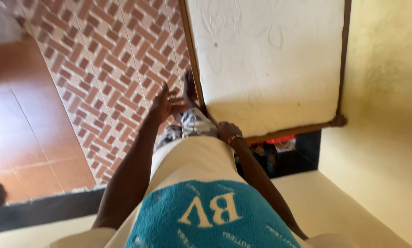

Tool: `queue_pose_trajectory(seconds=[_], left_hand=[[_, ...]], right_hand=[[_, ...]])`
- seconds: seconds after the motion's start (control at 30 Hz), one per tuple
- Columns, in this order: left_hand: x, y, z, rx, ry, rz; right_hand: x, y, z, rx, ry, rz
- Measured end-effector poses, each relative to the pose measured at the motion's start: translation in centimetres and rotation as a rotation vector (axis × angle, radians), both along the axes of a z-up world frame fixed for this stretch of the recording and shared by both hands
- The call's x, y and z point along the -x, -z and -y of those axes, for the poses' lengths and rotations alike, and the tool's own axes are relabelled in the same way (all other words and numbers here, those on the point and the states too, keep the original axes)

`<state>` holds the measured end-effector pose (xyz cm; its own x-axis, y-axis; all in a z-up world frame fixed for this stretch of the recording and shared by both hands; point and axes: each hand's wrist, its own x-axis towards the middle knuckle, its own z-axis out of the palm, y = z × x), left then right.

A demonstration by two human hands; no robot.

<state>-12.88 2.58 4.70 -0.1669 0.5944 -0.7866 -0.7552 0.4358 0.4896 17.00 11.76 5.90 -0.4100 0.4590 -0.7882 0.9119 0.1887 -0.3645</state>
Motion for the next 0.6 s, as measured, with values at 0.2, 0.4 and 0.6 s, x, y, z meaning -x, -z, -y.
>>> queue_pose_trajectory(seconds=[0.2, 0.4, 0.6], left_hand=[[2.4, -4.2, -2.0, 0.078, 0.132, -0.226], [2.5, -1.7, -2.0, -0.031, 0.152, -0.305], [-3.5, -2.4, -0.3, 0.037, 0.134, -0.305]], right_hand=[[1.9, 5.4, -1.4, -0.12, -0.289, 0.019], [4.6, -8.7, -1.4, -0.093, -0.285, 0.077], [1.7, -7.6, 3.0, -0.153, -0.193, -0.03]])
